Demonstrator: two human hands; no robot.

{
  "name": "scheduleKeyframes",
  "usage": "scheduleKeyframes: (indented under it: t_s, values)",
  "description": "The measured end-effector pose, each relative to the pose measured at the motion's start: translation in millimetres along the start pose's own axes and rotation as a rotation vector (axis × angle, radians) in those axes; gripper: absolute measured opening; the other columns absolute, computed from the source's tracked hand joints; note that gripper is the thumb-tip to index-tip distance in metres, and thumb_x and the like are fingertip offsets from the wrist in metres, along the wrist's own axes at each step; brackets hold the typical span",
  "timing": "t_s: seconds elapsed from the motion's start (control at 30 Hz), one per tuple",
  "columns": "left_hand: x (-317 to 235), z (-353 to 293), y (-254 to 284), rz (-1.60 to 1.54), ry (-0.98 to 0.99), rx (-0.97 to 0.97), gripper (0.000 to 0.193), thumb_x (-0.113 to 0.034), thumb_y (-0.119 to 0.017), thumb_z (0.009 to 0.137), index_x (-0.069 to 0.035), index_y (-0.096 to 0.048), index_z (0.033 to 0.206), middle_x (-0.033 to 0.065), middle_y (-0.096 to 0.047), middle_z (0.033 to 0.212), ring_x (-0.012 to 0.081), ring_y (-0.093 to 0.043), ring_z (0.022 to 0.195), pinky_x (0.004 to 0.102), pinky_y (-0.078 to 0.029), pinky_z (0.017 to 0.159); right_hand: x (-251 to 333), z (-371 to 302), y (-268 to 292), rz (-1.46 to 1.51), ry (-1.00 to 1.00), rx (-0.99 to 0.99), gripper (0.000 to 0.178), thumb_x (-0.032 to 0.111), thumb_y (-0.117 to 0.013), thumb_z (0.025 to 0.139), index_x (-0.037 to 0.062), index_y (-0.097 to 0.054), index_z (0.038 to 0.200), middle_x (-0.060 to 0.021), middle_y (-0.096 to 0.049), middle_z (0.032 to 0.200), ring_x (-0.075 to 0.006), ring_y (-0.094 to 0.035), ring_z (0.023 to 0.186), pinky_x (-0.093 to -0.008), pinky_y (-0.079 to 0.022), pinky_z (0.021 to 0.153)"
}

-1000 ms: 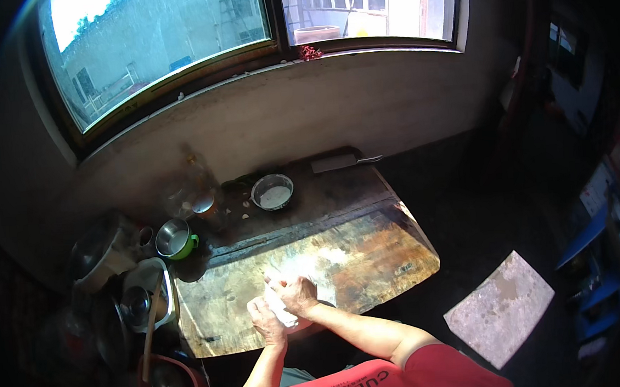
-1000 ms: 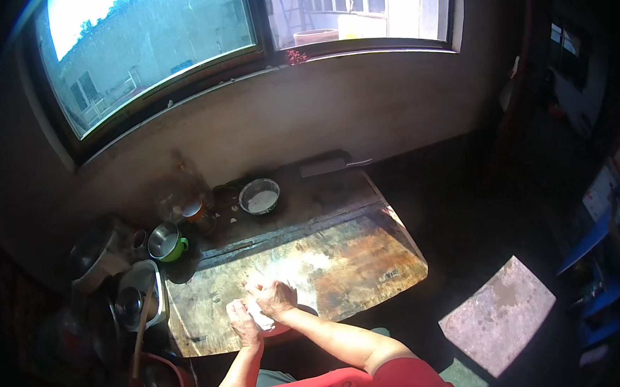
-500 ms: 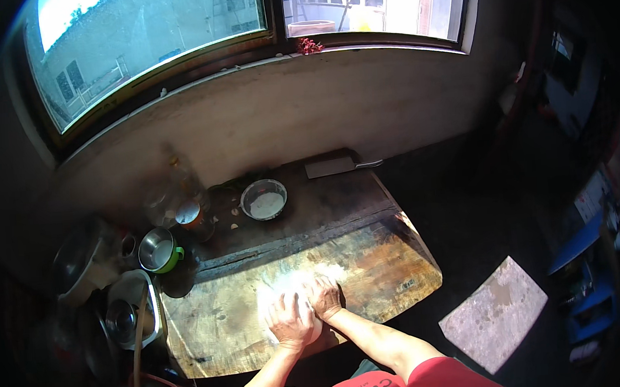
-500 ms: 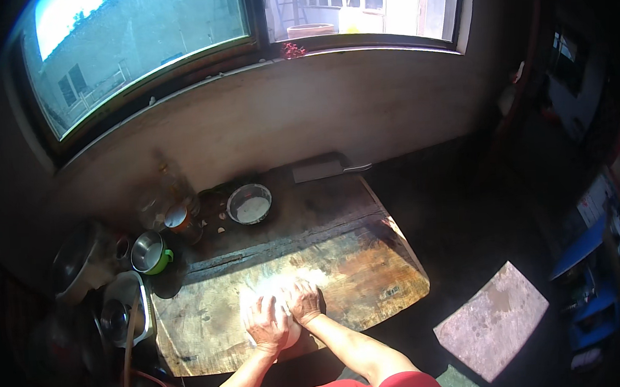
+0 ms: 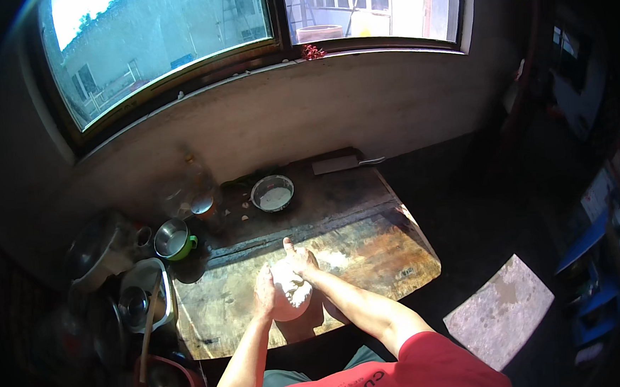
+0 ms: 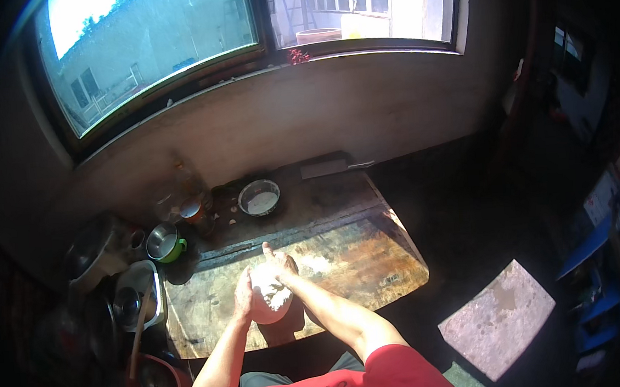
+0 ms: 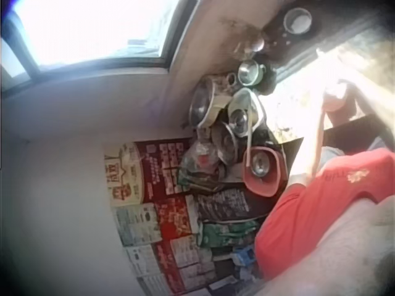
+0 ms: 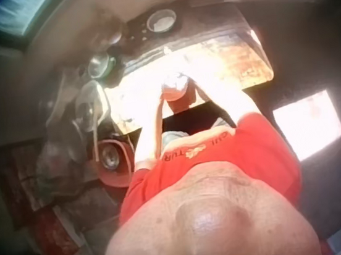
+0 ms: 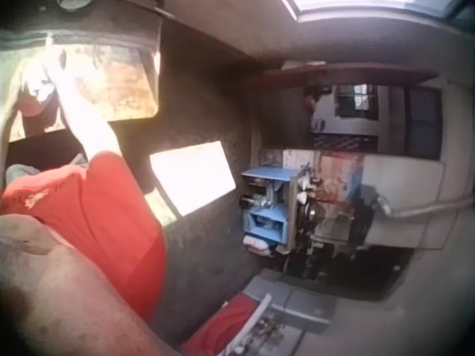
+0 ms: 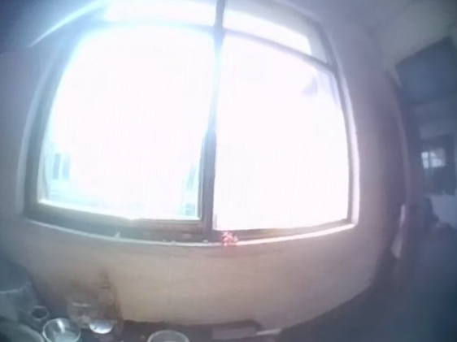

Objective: The person kneads dough by hand in a metal bowl and on a wooden surface, turning and pressing it repeatedly; the person also uses a metal scraper to manipulate the dough and a cloth to wipe the surface.

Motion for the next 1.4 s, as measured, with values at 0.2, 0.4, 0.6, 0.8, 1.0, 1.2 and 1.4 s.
scheduleKeyframes:
  t_s: [0.2, 0.4, 0.6, 0.8, 1.0, 1.2, 1.4]
  values:
    - [-1, -96, 25, -0.068, -0.070, -0.191, 0.048, -0.035, -0.036, 0.096, 0.003, -0.048, 0.124, 0.0187, -0.052, 0.123, 0.0291, -0.049, 0.115, 0.0353, -0.036, 0.097, 28, -101, -33, -0.120, 0.534, -0.110, 0.035, 0.042, -0.060, 0.080, 0.0115, -0.065, 0.097, -0.0135, -0.061, 0.089, -0.0313, -0.059, 0.079, -0.0424, -0.046, 0.068]
    - [-6, -144, 4, 0.652, -0.501, -0.274, 0.048, -0.031, -0.049, 0.086, -0.002, -0.046, 0.124, 0.0224, -0.045, 0.123, 0.0402, -0.041, 0.115, 0.0483, -0.031, 0.097, -54, -131, -25, -0.331, 0.831, -0.343, 0.035, 0.037, -0.049, 0.089, 0.0084, -0.060, 0.104, -0.0139, -0.056, 0.109, -0.0351, -0.048, 0.105, -0.0452, -0.034, 0.090]
    - [-22, -77, -18, 0.664, -0.474, -0.330, 0.046, -0.030, -0.058, 0.078, -0.004, -0.054, 0.116, 0.0204, -0.051, 0.114, 0.0377, -0.046, 0.109, 0.0459, -0.034, 0.094, -72, -63, -29, -0.339, 0.611, -0.442, 0.029, 0.033, -0.051, 0.087, 0.0072, -0.059, 0.097, -0.0135, -0.060, 0.096, -0.0316, -0.054, 0.095, -0.0417, -0.038, 0.083]
    - [-15, 10, -13, 0.568, -0.194, -0.323, 0.028, -0.029, -0.057, 0.080, -0.009, -0.064, 0.098, 0.0117, -0.062, 0.102, 0.0314, -0.056, 0.097, 0.0403, -0.042, 0.085, -52, 5, -27, -0.454, 0.454, -0.504, 0.029, 0.033, -0.057, 0.082, 0.0088, -0.065, 0.069, -0.0136, -0.061, 0.062, -0.0353, -0.060, 0.059, -0.0456, -0.047, 0.058]
    - [-5, 39, 1, 0.439, -0.147, 0.009, 0.046, -0.038, -0.034, 0.094, -0.007, -0.053, 0.124, 0.0148, -0.052, 0.127, 0.0330, -0.046, 0.119, 0.0370, -0.036, 0.098, -32, 8, -26, -0.377, 0.409, -0.200, 0.039, 0.047, -0.045, 0.087, 0.0128, -0.064, 0.088, -0.0133, -0.066, 0.087, -0.0340, -0.062, 0.082, -0.0456, -0.047, 0.069]
    - [-50, -9, 40, 0.825, 0.053, 0.033, 0.059, -0.048, -0.025, 0.095, -0.004, -0.063, 0.106, 0.0186, -0.064, 0.103, 0.0363, -0.057, 0.100, 0.0427, -0.034, 0.097, 16, -81, -10, -0.168, 0.505, -0.058, 0.052, 0.051, -0.033, 0.093, 0.0095, -0.065, 0.094, -0.0196, -0.064, 0.087, -0.0392, -0.060, 0.082, -0.0457, -0.047, 0.073]
    - [-71, -91, 12, 0.838, -0.648, -0.162, 0.025, -0.031, -0.056, 0.077, -0.009, -0.062, 0.086, 0.0097, -0.062, 0.086, 0.0315, -0.057, 0.087, 0.0477, -0.039, 0.082, -4, -140, -15, 0.438, 0.687, 0.102, 0.047, 0.041, -0.039, 0.096, 0.0001, -0.061, 0.087, -0.0185, -0.061, 0.083, -0.0304, -0.063, 0.077, -0.0379, -0.049, 0.068]
Point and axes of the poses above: each hand's wrist, its own z-axis towards the middle knuckle, its own y-axis out of the back of the hand, x = y × z, the point moved 4 cm from there along z, towards the middle knuckle
